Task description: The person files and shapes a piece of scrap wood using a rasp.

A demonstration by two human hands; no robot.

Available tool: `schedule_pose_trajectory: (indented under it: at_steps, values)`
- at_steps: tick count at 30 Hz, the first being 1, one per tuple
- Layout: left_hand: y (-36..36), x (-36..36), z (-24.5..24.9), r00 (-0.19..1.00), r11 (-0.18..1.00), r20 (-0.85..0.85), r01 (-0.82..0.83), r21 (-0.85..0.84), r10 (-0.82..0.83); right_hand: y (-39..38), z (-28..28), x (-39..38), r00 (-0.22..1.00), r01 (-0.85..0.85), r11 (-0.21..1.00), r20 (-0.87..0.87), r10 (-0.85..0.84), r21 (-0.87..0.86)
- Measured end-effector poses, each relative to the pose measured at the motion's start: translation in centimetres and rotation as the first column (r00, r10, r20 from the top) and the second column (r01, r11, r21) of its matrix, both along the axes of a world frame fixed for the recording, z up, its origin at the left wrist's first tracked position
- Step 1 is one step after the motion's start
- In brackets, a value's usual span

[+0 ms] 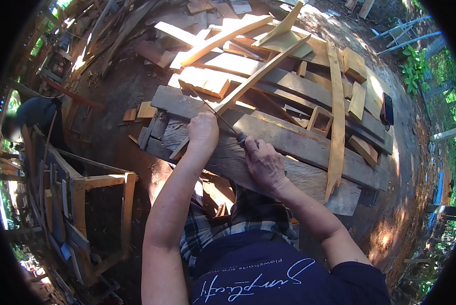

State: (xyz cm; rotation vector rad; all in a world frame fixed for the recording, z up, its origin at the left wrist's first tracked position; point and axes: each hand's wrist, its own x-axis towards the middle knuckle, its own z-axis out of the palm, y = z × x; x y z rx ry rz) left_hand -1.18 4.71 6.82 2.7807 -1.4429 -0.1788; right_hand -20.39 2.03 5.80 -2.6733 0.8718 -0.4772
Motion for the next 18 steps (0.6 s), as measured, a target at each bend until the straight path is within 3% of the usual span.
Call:
schedule_pose_trajectory:
  at_steps: [13, 18]
  values:
    - [-0.2, 0.1, -0.7, 0.999, 0.999, 0.05, 0.004, 0.034, -0.006, -0.1, 1.3, 0.0, 0.997, -0.007, 1.0, -0.076, 0.006, -0.01]
    - [-0.4, 0.2, -1.1, 0.999, 0.998, 0.044, -0.014, 0.058, 0.012, 0.0, 1.6, 0.0, 0.999, -0.016, 1.0, -0.029, 0.016, 0.006]
